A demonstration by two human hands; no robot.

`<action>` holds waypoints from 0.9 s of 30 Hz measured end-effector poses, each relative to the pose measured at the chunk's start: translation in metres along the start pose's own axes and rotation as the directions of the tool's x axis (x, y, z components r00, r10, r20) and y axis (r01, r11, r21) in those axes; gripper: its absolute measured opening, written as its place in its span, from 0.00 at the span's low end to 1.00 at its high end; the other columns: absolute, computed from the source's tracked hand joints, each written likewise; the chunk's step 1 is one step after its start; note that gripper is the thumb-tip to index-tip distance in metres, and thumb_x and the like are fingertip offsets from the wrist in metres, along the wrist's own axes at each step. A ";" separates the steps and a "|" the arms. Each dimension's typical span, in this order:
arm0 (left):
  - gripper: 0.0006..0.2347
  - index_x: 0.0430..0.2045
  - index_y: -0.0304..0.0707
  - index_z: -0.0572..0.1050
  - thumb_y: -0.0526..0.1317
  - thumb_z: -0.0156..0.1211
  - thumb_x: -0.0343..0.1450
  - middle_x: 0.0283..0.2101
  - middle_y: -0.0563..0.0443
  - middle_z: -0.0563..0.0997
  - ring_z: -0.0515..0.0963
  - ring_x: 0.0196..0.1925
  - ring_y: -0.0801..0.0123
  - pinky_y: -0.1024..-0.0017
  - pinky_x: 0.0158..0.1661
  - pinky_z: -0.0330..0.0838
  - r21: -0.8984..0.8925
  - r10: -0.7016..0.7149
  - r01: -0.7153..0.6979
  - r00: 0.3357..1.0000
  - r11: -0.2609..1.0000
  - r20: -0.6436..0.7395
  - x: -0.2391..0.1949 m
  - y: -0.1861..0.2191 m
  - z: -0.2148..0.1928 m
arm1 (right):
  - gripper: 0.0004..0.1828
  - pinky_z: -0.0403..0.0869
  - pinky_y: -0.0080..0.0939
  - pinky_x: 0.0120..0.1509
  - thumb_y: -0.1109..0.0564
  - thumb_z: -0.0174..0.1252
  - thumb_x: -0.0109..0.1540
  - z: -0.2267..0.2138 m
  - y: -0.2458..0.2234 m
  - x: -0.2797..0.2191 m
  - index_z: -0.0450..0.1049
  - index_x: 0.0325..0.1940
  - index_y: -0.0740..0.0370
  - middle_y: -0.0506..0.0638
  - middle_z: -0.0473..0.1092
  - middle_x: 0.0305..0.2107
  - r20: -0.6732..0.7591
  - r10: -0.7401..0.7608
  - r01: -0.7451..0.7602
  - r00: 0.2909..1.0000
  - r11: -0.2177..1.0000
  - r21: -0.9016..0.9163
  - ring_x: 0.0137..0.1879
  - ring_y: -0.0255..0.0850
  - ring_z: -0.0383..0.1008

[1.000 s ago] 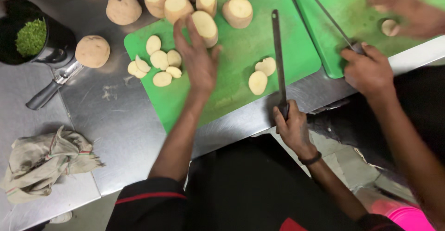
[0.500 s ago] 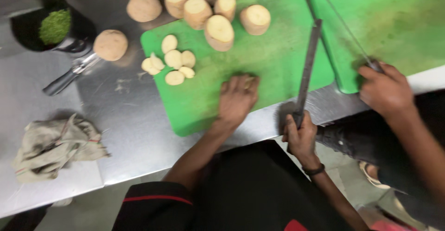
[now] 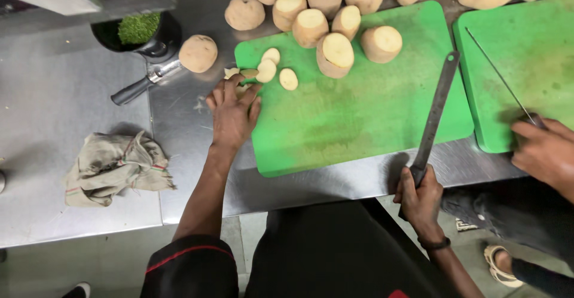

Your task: The person slices peeled potatoes into thin rounds using a knife on a green cutting board. Sliced pieces accumulate on the board while whole potatoes are arranged nearby. A coworker cores potatoes with a tool in the background.

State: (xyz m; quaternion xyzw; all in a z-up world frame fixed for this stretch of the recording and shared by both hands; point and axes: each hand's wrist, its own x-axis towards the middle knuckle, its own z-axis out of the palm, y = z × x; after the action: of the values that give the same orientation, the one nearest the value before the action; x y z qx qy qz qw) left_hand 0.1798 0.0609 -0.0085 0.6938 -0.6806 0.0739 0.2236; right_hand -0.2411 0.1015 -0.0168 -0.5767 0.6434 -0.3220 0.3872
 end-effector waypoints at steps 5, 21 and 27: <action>0.17 0.57 0.40 0.74 0.42 0.65 0.74 0.59 0.43 0.70 0.65 0.62 0.47 0.48 0.59 0.58 -0.071 -0.240 0.234 0.966 0.970 -0.093 0.022 -0.036 0.004 | 0.14 0.68 0.38 0.22 0.54 0.53 0.70 0.002 0.000 0.000 0.63 0.35 0.66 0.50 0.68 0.12 -0.020 0.039 -0.040 0.999 0.999 -0.024 0.17 0.37 0.70; 0.37 0.63 0.34 0.64 0.35 0.81 0.59 0.56 0.39 0.74 0.77 0.55 0.55 0.59 0.55 0.74 -0.563 -0.196 0.193 0.979 0.804 0.055 0.079 -0.024 -0.017 | 0.11 0.70 0.38 0.21 0.56 0.55 0.68 0.007 0.003 0.002 0.67 0.40 0.68 0.49 0.69 0.14 -0.073 0.060 -0.064 0.996 0.997 -0.042 0.17 0.35 0.71; 0.28 0.54 0.38 0.74 0.34 0.80 0.59 0.57 0.42 0.75 0.77 0.59 0.54 0.62 0.59 0.75 -0.888 0.151 0.135 0.963 0.440 0.222 0.021 0.136 0.013 | 0.11 0.70 0.35 0.21 0.56 0.55 0.69 0.006 0.001 0.002 0.65 0.41 0.68 0.47 0.68 0.14 -0.055 -0.004 0.004 0.998 1.000 -0.014 0.17 0.32 0.70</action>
State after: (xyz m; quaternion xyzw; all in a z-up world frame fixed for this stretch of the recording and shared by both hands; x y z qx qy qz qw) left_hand 0.0455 0.0402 0.0174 0.4695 -0.6427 -0.3913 0.4619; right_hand -0.2366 0.0996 -0.0212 -0.5716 0.6548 -0.3340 0.3646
